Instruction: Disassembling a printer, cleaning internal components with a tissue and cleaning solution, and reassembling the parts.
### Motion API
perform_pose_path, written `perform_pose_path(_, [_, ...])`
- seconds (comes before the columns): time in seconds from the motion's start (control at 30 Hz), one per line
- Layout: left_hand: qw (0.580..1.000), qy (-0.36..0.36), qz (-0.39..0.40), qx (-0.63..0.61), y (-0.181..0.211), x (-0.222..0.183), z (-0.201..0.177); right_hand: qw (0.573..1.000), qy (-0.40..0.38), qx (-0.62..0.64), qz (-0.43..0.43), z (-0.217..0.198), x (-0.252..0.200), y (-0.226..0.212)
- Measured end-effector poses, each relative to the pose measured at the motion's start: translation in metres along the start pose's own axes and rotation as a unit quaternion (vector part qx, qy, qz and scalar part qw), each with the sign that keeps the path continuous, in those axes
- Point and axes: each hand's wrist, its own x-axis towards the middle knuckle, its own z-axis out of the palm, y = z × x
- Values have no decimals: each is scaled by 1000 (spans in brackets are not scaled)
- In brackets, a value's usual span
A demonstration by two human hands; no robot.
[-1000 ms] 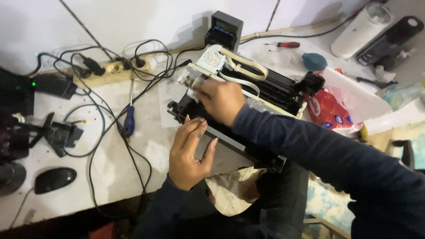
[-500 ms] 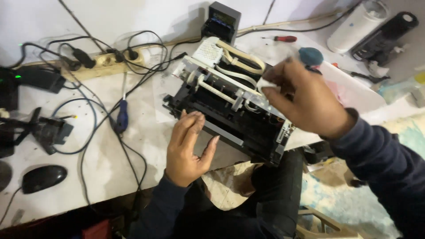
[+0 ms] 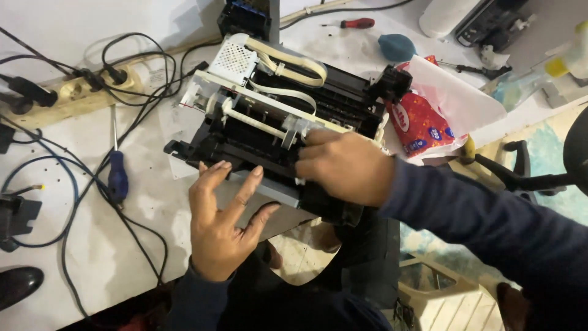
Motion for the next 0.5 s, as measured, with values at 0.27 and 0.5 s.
perform_pose_path(0.27, [1000,5,-18,-4,-2,-3,6,965,-247,-87,4,-3,-2,6])
perform_pose_path(0.5, [1000,8,-15,-4,0,3,2,977,-213,24,-17,6,12,3])
